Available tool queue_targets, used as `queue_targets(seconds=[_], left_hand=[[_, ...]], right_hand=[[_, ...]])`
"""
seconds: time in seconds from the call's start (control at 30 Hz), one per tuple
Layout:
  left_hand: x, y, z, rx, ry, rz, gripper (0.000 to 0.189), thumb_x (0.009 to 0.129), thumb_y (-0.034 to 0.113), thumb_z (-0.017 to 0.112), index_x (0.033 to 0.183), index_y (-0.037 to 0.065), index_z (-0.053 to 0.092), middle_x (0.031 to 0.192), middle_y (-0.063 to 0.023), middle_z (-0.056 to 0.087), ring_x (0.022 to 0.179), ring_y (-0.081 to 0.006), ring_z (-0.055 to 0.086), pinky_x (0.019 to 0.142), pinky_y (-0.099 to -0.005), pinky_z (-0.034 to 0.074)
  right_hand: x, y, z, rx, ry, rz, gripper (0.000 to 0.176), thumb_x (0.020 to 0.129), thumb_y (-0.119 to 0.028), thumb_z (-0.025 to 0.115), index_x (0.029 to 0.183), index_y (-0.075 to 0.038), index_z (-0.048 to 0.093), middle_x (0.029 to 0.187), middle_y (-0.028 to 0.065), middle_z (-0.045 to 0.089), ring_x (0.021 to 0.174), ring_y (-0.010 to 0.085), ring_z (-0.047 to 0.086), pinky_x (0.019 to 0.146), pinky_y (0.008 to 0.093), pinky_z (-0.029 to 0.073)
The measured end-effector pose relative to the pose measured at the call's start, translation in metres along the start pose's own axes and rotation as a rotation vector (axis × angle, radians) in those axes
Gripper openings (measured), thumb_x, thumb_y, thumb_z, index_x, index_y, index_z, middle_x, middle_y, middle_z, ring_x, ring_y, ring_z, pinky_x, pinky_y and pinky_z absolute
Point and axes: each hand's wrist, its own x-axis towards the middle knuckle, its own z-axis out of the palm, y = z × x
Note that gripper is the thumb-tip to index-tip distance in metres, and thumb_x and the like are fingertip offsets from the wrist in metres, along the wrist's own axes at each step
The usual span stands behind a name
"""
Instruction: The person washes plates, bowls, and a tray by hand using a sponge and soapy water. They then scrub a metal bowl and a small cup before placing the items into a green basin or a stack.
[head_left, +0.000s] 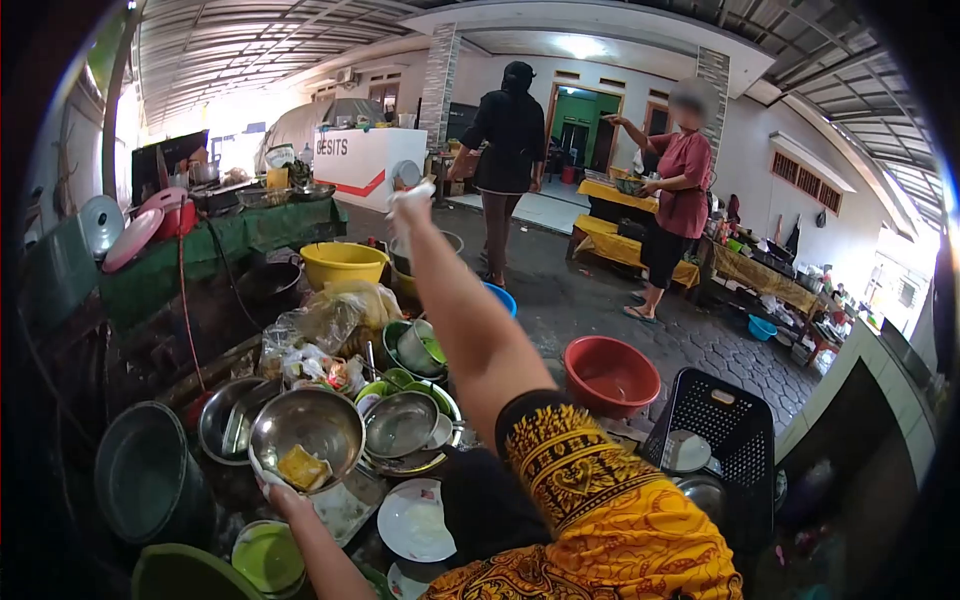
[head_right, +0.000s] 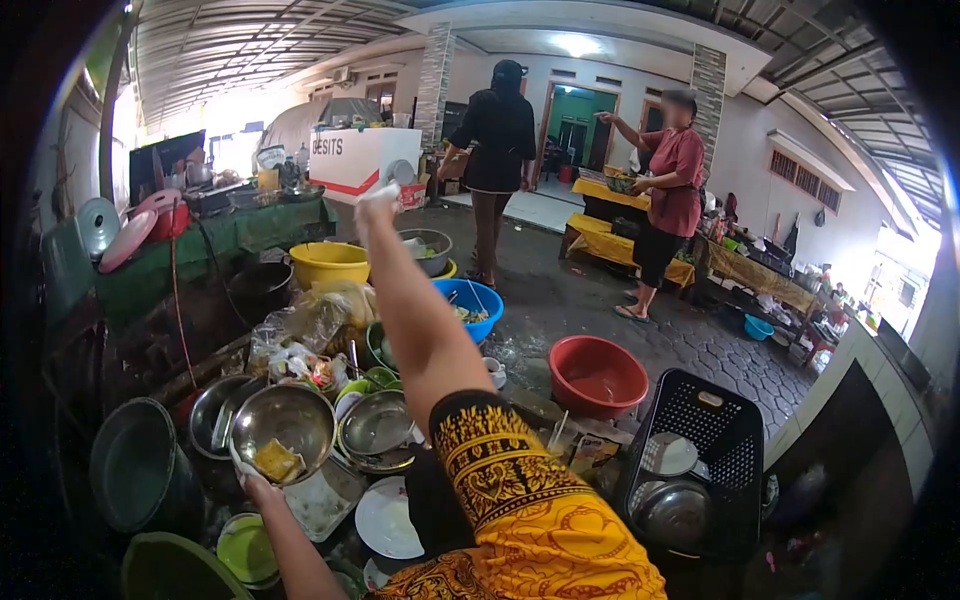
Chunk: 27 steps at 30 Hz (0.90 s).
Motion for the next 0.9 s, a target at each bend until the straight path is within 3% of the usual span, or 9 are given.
queue_targets(seconds=[0.1, 0.17, 0.3, 0.37, 0.4, 0.47, 0.67, 0.73, 0.9], left_hand=[[-0.005, -0.004, 0.002, -0.016, -0.071, 0.025, 0.037, 0.087, 0.027, 0.036, 0.12, 0.011, 0.04, 0.117, -0.0092, 0.045, 0.097, -0.028, 0.052, 0.079, -0.0431, 0.046], [-0.022, 0.017, 0.035, -0.03, -0.024, -0.124, 0.037, 0.085, 0.031, 0.041, 0.116, 0.011, 0.047, 0.113, -0.0084, 0.049, 0.095, -0.0249, 0.053, 0.081, -0.0377, 0.045], [-0.045, 0.016, 0.051, 0.145, 0.036, -0.089, 0.039, 0.085, 0.033, 0.044, 0.112, 0.005, 0.049, 0.108, -0.0077, 0.052, 0.091, -0.0218, 0.053, 0.079, -0.0345, 0.044], [-0.041, -0.001, 0.042, -0.02, -0.083, -0.085, 0.037, 0.087, 0.031, 0.041, 0.112, 0.004, 0.048, 0.107, -0.0088, 0.052, 0.092, -0.0227, 0.053, 0.079, -0.0359, 0.044], [-0.038, -0.006, 0.038, -0.078, -0.114, -0.095, 0.036, 0.088, 0.03, 0.04, 0.112, 0.004, 0.048, 0.106, -0.0095, 0.052, 0.093, -0.0234, 0.053, 0.079, -0.0368, 0.044], [-0.026, -0.019, 0.025, -0.056, -0.118, -0.108, 0.036, 0.089, 0.028, 0.035, 0.116, 0.007, 0.043, 0.108, -0.0099, 0.052, 0.093, -0.0255, 0.054, 0.078, -0.0394, 0.046], [-0.016, -0.018, 0.007, 0.027, 0.039, -0.158, 0.037, 0.086, 0.028, 0.037, 0.115, 0.006, 0.044, 0.108, -0.0086, 0.052, 0.086, -0.0236, 0.056, 0.075, -0.0356, 0.047], [-0.021, -0.02, 0.009, -0.015, -0.15, -0.192, 0.036, 0.086, 0.028, 0.036, 0.114, 0.007, 0.046, 0.109, -0.0085, 0.051, 0.091, -0.0225, 0.054, 0.078, -0.0332, 0.045], [-0.035, -0.022, 0.021, 0.226, -0.091, -0.089, 0.03, 0.087, 0.022, 0.036, 0.113, 0.008, 0.045, 0.106, -0.0064, 0.051, 0.093, -0.0202, 0.05, 0.08, -0.0322, 0.041]], right_hand=[[-0.005, -0.022, -0.011, -0.333, 0.014, -0.077, 0.03, 0.074, -0.008, 0.049, 0.103, -0.005, 0.045, 0.071, 0.0074, 0.05, 0.053, 0.0164, 0.049, 0.041, 0.0307, 0.04], [-0.046, -0.009, -0.016, -0.251, -0.444, -0.213, 0.006, 0.07, -0.006, 0.049, 0.076, -0.003, 0.05, 0.054, 0.0066, 0.049, 0.041, 0.0179, 0.05, 0.033, 0.0315, 0.04], [-0.209, 0.044, -0.016, -0.985, -1.16, -0.164, 0.039, 0.066, -0.027, 0.062, 0.099, -0.007, 0.054, 0.077, 0.0116, 0.058, 0.066, 0.0198, 0.057, 0.06, 0.0333, 0.045], [-0.279, 0.104, -0.026, -0.738, -1.445, -0.305, 0.045, 0.065, -0.026, 0.062, 0.105, -0.009, 0.051, 0.08, 0.0143, 0.058, 0.069, 0.0253, 0.057, 0.064, 0.0364, 0.045], [-0.312, 0.102, -0.038, -0.776, -1.454, -0.191, 0.039, 0.068, -0.028, 0.059, 0.099, -0.007, 0.05, 0.088, 0.0196, 0.056, 0.082, 0.0292, 0.056, 0.069, 0.0376, 0.044], [-0.354, 0.161, -0.046, -0.834, -1.4, -0.506, 0.033, 0.07, -0.025, 0.057, 0.095, -0.005, 0.05, 0.097, 0.0221, 0.05, 0.085, 0.0363, 0.052, 0.072, 0.0401, 0.042], [-0.396, 0.193, -0.038, -0.636, -1.238, -0.516, 0.026, 0.075, -0.02, 0.05, 0.094, -0.002, 0.049, 0.101, 0.0224, 0.046, 0.084, 0.041, 0.05, 0.074, 0.0409, 0.041], [-0.393, 0.168, -0.033, -0.557, -1.185, -0.718, 0.027, 0.075, -0.018, 0.05, 0.096, -0.002, 0.048, 0.106, 0.0235, 0.045, 0.088, 0.0406, 0.049, 0.076, 0.0421, 0.041], [-0.339, 0.151, -0.025, -1.059, -0.98, -0.183, 0.033, 0.08, -0.019, 0.044, 0.107, -0.001, 0.046, 0.08, 0.0182, 0.059, 0.07, 0.0297, 0.06, 0.064, 0.0394, 0.048]])
